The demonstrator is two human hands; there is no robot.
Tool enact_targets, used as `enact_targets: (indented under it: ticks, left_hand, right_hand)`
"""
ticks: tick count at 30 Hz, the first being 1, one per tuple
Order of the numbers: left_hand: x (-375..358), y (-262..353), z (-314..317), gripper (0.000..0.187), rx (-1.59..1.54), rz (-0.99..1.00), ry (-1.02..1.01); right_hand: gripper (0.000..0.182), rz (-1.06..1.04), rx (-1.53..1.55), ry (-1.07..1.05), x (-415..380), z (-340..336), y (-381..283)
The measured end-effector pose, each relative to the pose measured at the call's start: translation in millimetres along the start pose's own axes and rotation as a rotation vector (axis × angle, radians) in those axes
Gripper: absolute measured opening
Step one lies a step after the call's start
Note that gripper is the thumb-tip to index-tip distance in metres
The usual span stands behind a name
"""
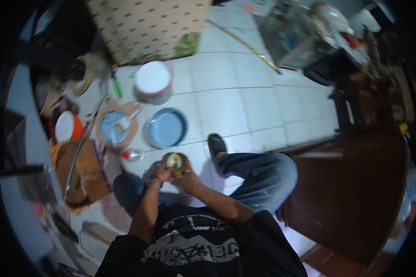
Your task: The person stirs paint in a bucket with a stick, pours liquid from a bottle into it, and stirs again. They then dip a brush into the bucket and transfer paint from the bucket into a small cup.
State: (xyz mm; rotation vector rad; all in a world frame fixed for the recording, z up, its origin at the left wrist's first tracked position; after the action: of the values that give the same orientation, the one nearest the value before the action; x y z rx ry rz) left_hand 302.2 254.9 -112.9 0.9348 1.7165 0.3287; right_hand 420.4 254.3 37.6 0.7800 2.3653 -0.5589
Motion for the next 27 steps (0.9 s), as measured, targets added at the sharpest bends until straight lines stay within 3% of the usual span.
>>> enact_targets:
  ticks: [1, 2, 4, 5, 6, 7, 8, 10, 14, 15, 17, 18, 19, 20, 21, 22, 23, 26, 27]
  left_hand:
    - [-4.3, 9.1, 3.5, 0.023, -0.145, -0.011, -0.014]
    - [-14.7, 24.0, 1.8, 0.023, -0.285, -0.017, -0.047]
    - [-21.3, 48.4, -5.5, 0.029, -0.186, 0.122, -0.068]
    - [9.8, 13.3, 3.0, 0.031, -0.082, 0.196, -0.05]
    - [9.4, 9.9, 2.2, 0.03, -0.206, 0.148, -0.056]
    - [5.1, 20.0, 1.5, 0.034, -0.182, 0.15, -0.121]
    - [2.1, 26.4, -1.3, 0.039, -0.155, 0.144, -0.178]
    - [7.1, 3.1, -26.5, 0.056, -0.29, -0.108, 0.021]
    - [24.8, 16.5, -110.2, 0.073, -0.519, 0.007, 0.543]
    - [21.7, 36.0, -125.7, 0.073, -0.52, 0.122, 0.643]
    - [69.2, 38.5, -134.9, 0.069, -0.48, 0.285, 0.488]
    - [93.8, 33.5, -128.2, 0.064, -0.692, 0.284, 0.384]
    - [160.3, -11.9, -128.8, 0.064, -0.395, 0.459, 0.323]
    - [194.0, -27.1, -127.8, 0.053, 0.364, 0.644, 0.419]
    - [213.7, -39.3, -124.7, 0.045, 1.073, 0.819, 0.713]
    - [133.8, 38.3, -120.7, 0.038, 0.744, 0.521, 0.675]
    - [115.8, 56.3, -138.5, 0.038, 0.033, 0.371, 0.692]
    - [73.8, 100.8, -147.0, 0.036, 0.176, 0.229, 0.689]
    - [68.6, 104.5, -149.4, 0.034, 0.127, 0.246, 0.697]
  right_hand:
    - [0.071, 0.001, -0.043, 0.076, 2.7, 8.7, -0.2]
    - [0.059, 0.002, -0.074, 0.204, 1.2, -0.8, -0.7]
    - [0.045, 0.016, -0.133, 0.463, -7.8, -20.6, -1.4]
    - [0.04, -0.034, 0.076, 0.338, 16.2, -0.5, 4.6]
    - [0.036, 0.043, 0.123, 0.382, 20.4, -2.2, 10.4]
    - [0.034, 0.101, 0.093, 0.027, -0.6, -31.0, 14.8]
    - [0.04, 0.119, 0.158, 0.021, -15.5, -57.7, 20.6]
    - [0.049, 0.219, 0.327, 0.136, -7.7, -70.9, 47.3]
    - [0.06, 0.517, 0.973, 0.456, 6.8, -78.5, 109.9]
    - [0.063, 0.58, 1.077, 0.495, 17.3, -70.4, 124.8]
    - [0.068, 0.726, 1.232, 0.552, 30.2, -53.0, 143.0]
    - [0.072, 0.75, 1.218, 0.579, 33.1, -53.8, 147.9]
    - [0.077, 0.791, 1.196, 0.583, 33.5, -45.6, 147.3]
    - [0.079, 0.808, 1.363, 0.506, 34.1, -31.9, 145.5]
    - [0.077, 0.836, 1.304, 0.64, 18.9, -34.0, 145.9]
    - [0.072, 0.865, 1.294, 0.569, 4.0, -35.2, 144.4]
    - [0.066, 0.786, 1.066, 0.528, 7.4, -25.2, 148.2]
    - [0.051, 0.556, 0.889, 0.181, 23.0, -4.2, 135.4]
    - [0.049, 0.529, 0.846, 0.16, 27.4, -1.7, 133.1]
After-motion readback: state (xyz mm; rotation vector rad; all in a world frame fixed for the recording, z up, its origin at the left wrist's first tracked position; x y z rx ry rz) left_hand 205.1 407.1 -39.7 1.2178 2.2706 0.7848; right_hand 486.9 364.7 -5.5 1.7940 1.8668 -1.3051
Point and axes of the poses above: each hand's wrist, its own x-axis towards the middle knuckle, its own z-axis out of the palm, y = z × x, the point moved 8 cm from there along x, towards the middle knuckle
